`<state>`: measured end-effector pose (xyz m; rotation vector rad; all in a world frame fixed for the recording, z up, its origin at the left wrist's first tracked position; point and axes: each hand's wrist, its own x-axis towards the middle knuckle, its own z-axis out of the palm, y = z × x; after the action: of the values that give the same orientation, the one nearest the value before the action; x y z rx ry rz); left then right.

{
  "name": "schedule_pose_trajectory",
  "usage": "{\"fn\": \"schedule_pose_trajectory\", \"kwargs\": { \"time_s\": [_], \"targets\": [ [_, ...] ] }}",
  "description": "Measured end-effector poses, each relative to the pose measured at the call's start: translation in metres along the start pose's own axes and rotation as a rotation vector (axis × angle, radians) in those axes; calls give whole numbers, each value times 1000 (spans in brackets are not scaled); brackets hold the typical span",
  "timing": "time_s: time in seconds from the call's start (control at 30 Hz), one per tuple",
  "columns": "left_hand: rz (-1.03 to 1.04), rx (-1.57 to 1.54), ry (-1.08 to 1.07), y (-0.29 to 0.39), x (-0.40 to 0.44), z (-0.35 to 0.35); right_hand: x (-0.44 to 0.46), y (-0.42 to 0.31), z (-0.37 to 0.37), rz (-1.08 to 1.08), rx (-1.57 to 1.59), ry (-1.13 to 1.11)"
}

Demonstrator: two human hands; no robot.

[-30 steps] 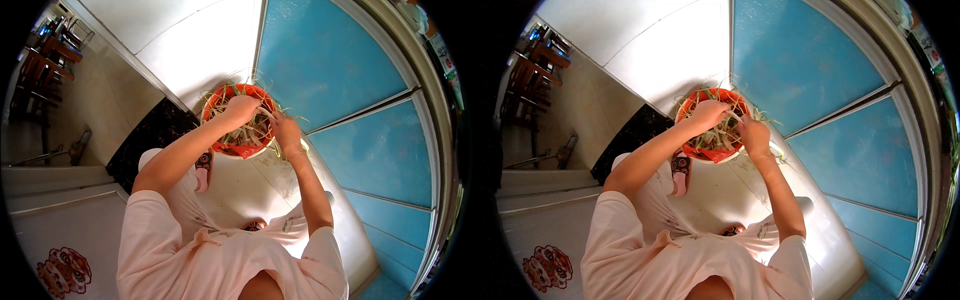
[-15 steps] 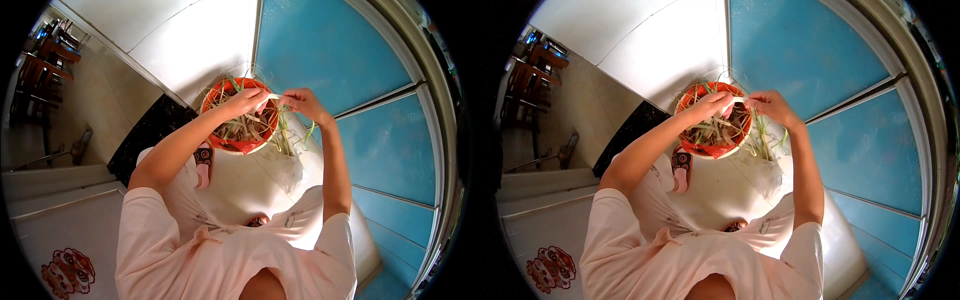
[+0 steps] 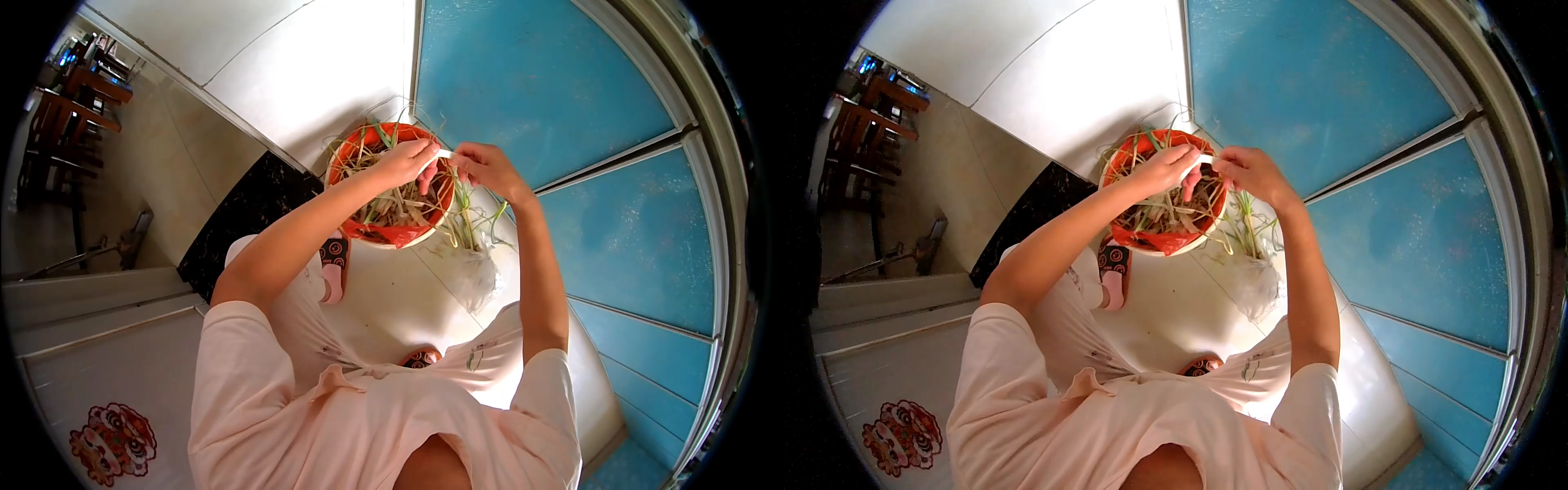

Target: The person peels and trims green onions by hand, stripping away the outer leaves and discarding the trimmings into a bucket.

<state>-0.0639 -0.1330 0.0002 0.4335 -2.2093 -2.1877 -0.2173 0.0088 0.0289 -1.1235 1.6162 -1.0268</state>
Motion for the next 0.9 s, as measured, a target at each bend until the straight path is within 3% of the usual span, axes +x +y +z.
{"fn": "schedule_pose_trajectory", "kwargs": {
  "time_s": [0.03,0.13,0.27,0.47,0.63,0.9],
  "targets": [
    [-35,36,-14,1,1,1,2,-2,0,1,-68,4],
    [202,274,90,-7,9,2,12,1,2,-81,-259,-38],
    [241,661,251,-20,13,-1,20,8,9,-102,-348,59],
    [173,776,461,-23,7,13,22,16,27,-130,-595,239],
    [76,779,498,-23,11,15,21,11,40,-167,-785,394],
    [-150,802,516,-36,16,29,30,34,80,38,-1034,517]
  ]
}}
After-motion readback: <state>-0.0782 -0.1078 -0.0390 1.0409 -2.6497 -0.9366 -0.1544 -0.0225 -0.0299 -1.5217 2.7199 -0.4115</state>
